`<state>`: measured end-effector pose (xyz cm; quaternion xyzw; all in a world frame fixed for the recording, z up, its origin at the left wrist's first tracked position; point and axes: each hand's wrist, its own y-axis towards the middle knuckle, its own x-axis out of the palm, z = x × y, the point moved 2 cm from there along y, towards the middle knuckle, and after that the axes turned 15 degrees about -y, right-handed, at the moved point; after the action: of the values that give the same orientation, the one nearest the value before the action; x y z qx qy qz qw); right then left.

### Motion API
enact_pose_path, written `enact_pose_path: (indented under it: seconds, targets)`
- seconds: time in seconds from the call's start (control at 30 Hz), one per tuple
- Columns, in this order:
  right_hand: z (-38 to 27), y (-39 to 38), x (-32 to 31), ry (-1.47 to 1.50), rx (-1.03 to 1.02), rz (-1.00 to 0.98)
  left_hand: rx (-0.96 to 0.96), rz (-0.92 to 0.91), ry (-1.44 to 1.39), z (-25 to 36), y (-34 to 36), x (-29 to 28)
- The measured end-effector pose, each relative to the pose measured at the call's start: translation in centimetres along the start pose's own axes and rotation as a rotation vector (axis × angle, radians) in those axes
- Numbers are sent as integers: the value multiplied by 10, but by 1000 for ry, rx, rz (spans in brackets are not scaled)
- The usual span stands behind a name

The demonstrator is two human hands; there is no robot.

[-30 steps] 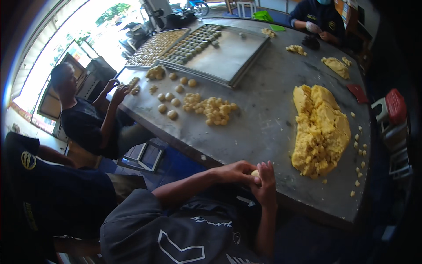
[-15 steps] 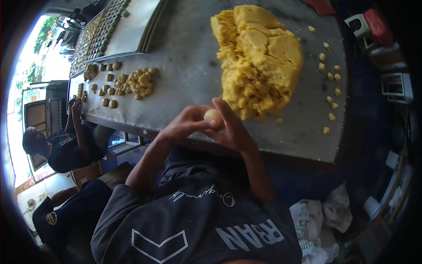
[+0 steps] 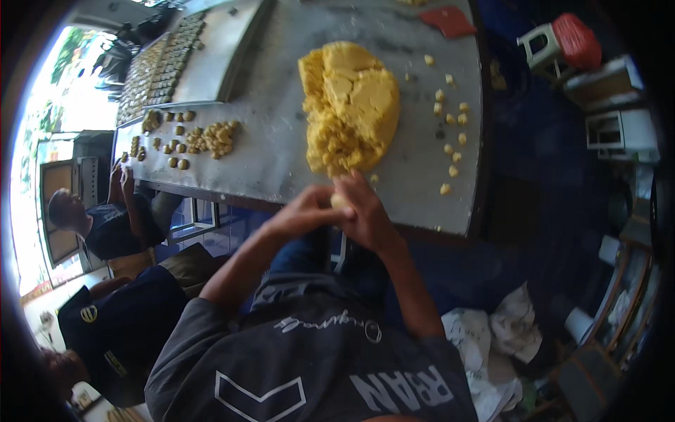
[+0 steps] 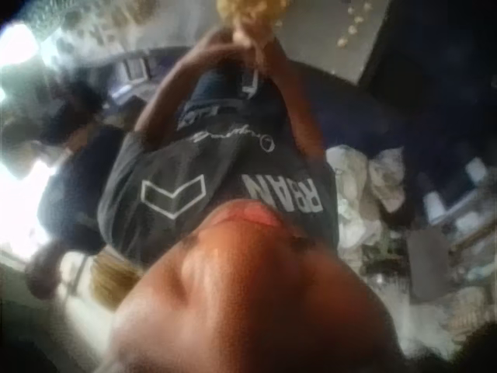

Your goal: The person prepares small portions of yellow dough by hand on a metal table, rolling them into spheres and placing them into a large tray. They then walk across the room toward a shelf area.

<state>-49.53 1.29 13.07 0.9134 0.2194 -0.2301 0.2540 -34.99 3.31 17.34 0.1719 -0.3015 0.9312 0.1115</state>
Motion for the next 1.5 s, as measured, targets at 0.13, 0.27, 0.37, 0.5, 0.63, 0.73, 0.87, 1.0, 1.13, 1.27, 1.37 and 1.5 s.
enact_pose_path:
  seconds: [0.13, 0.27, 0.37, 0.5, 0.63, 0.73, 0.87, 1.0, 1.13, 1.27, 1.37, 1.5]
  targets:
    - [-37, -2, -29, -10, -57, -32, 60, -127, -105, 0, -25, 17]
    - [-71, 0, -54, -113, -88, -40, 98, -160, -189, 18, -55, 44]
    - [-92, -2, -69, -72, 5, -10, 132, -130, -259, 25, -69, 65]
    - [-94, -2, -81, 11, 237, -30, 76, -145, -631, 32, -73, 79]
    - [-94, 3, -95, 13, 152, -160, 44, -67, -425, 25, -74, 89]
    - [-88, -5, -97, 75, 25, -272, -5, -88, -404, 17, -76, 85]
    - [-77, -11, -91, 50, -75, -287, 101, -137, -342, 6, -76, 80]
    - [-92, -9, -99, 156, 59, -348, 210, -170, -314, 12, -83, 87]
    - [-118, -10, -110, 201, 168, -333, 207, -220, -273, 15, -90, 90]
    - [-106, -30, -117, 194, 85, -379, 270, -300, -208, 13, -91, 98]
    - [-103, -31, -106, 146, 103, -346, 246, -259, -287, 2, -94, 95]
    - [-103, -32, -88, 0, -7, -363, 208, -235, -371, -14, -94, 76]
